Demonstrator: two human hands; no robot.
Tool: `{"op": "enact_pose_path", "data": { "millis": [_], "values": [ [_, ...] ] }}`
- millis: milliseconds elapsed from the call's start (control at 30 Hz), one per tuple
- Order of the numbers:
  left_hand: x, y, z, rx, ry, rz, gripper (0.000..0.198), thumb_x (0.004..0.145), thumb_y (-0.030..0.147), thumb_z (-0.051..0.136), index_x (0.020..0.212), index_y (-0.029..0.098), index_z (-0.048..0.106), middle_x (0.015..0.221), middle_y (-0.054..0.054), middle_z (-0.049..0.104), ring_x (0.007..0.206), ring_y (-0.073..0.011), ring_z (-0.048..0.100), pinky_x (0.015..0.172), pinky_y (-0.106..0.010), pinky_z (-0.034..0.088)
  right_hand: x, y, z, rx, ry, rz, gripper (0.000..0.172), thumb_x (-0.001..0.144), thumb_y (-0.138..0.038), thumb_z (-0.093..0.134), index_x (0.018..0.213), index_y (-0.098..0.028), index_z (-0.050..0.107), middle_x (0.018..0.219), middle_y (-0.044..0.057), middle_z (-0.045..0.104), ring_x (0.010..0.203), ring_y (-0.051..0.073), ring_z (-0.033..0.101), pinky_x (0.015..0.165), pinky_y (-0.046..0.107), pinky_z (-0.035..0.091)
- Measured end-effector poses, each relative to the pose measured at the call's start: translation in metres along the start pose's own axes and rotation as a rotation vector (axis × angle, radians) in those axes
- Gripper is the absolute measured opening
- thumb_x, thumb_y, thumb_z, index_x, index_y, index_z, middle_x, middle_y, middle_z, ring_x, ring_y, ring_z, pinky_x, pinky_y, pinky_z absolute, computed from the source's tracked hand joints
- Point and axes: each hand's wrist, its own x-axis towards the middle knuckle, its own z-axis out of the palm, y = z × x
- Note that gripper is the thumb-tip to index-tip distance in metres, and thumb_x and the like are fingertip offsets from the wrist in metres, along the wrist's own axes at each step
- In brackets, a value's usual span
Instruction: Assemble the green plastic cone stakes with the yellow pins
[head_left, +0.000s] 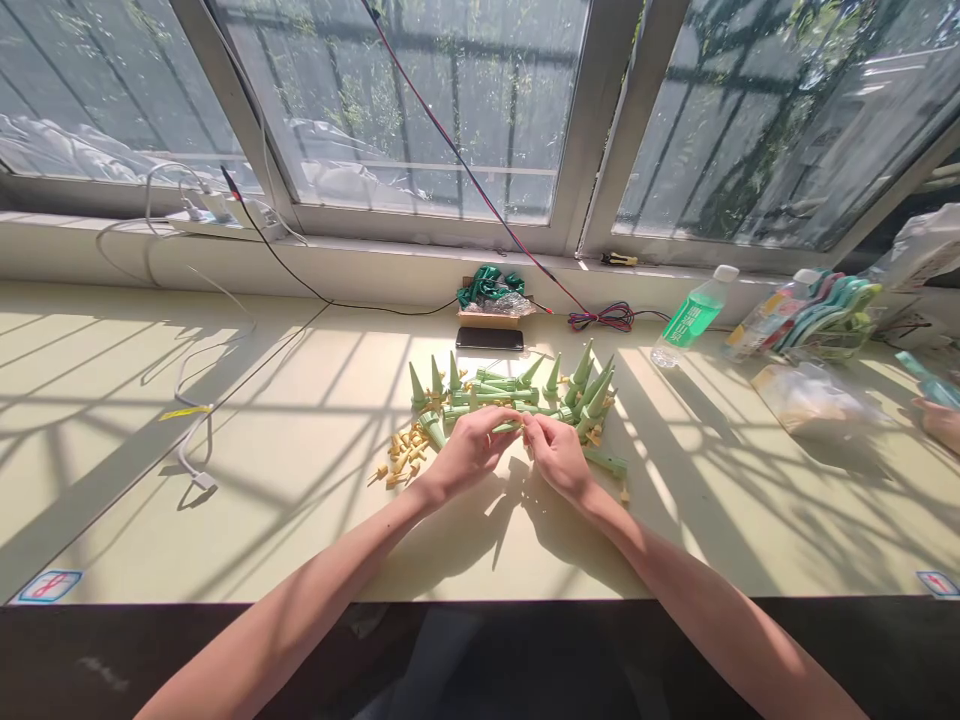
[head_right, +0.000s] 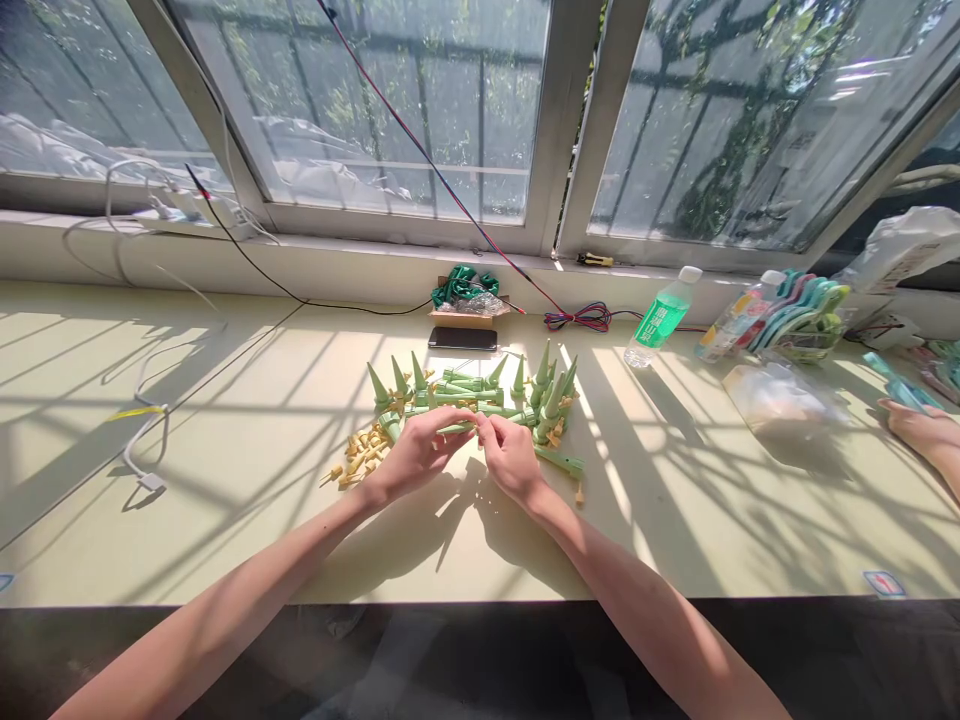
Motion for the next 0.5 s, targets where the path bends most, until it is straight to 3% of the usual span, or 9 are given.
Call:
{"op": "enact_pose_path", "data": {
  "millis": [167, 300, 500],
  "values": [
    [-0.0002, -0.0008, -0.0045, 0.084, -0.025, 0.048, 0.015, 0.094, 0.026, 0.057, 0.099, 0.017, 0.067, 0.084, -0.006, 0.066, 0.062, -0.0129, 0.053, 0.06, -0.026, 0.041, 0.0005, -0.0021, -0.0025, -0.035, 0.016, -0.02, 0.053, 0.099, -0.055, 0.039, 0.06, -0.02, 0.046, 0.055, -0.002, 0.044, 0.052, 0.012, 0.04, 0.052, 0.026, 0.03],
    [0.0002, 0.0001, -0.0085, 0.181, -0.072, 0.039, 0.01, 0.089, 0.022, 0.057, 0.082, 0.017, 0.062, 0.063, 0.001, 0.05, 0.055, -0.0116, 0.043, 0.057, -0.025, 0.034, 0.0016, -0.0024, -0.0056, -0.049, 0.116, -0.004, 0.055, 0.1, -0.057, 0.036, 0.061, -0.02, 0.048, 0.051, -0.003, 0.042, 0.048, 0.012, 0.039, 0.05, 0.026, 0.03],
    [-0.0014, -0.0051, -0.0048, 0.218, -0.18, -0.013, 0.021, 0.086, 0.022, 0.054, 0.067, 0.019, 0.048, 0.063, 0.001, 0.048, 0.056, -0.0114, 0.041, 0.057, -0.026, 0.031, 0.003, 0.0003, -0.0086, -0.065, 0.175, 0.007, 0.054, 0.1, -0.055, 0.036, 0.062, -0.02, 0.052, 0.049, -0.003, 0.039, 0.047, 0.013, 0.038, 0.051, 0.027, 0.03]
  ]
}}
